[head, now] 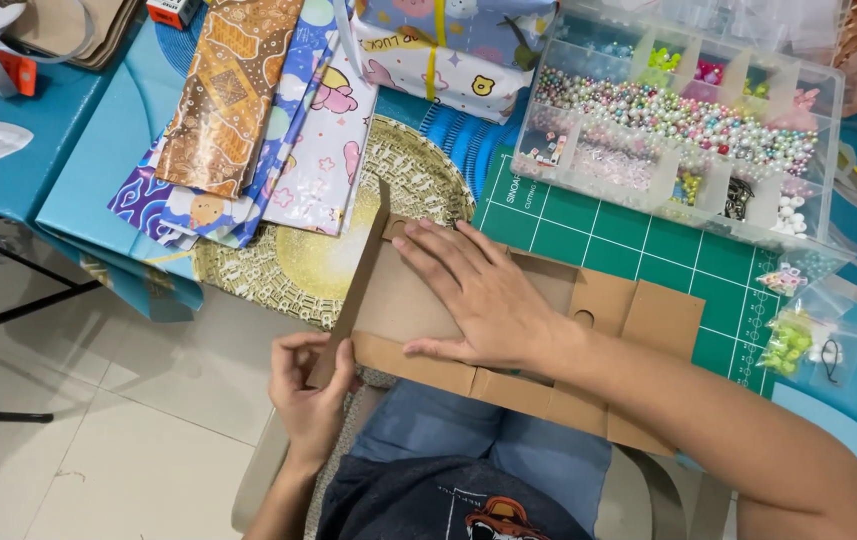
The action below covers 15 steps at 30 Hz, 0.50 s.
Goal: Folding a flat cardboard template into a box and filling it with decorative shredded paper and small bags of beads.
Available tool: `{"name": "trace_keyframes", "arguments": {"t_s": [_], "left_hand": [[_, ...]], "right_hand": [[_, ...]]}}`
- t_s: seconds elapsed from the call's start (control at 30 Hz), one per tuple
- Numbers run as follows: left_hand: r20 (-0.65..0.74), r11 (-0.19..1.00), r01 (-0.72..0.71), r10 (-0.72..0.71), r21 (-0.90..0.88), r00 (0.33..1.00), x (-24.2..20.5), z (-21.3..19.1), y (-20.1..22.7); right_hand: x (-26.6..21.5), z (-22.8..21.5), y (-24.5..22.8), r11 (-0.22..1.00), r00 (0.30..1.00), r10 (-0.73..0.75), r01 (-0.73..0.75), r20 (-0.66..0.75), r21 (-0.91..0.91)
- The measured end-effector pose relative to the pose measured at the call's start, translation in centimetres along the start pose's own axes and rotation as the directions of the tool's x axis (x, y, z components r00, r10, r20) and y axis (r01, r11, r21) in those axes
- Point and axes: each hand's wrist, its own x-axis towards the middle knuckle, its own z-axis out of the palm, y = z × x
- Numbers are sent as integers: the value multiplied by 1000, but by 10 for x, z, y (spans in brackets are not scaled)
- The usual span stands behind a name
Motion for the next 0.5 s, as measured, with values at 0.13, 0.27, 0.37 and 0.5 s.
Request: {"name": "trace_keyframes", "arguments": {"t_s": [0.13, 0.27, 0.37, 0.5], "left_hand": [[160, 665, -519, 524, 537, 837, 3, -3, 7], [316, 274, -608, 658, 745, 684, 8, -6, 40], [444, 209, -662, 593, 720, 671, 4, -16, 34], [558, 268, -720, 482, 641, 676, 9, -29, 34]], "right_hand": [[0, -1, -1, 1000, 1000, 4, -4, 22, -29], [1, -5, -2, 1000, 1000, 7, -8, 10, 26], [1, -8, -2, 987, 997, 51, -60, 64, 150], [-2, -3, -2, 982, 999, 27, -32, 30, 186]]}}
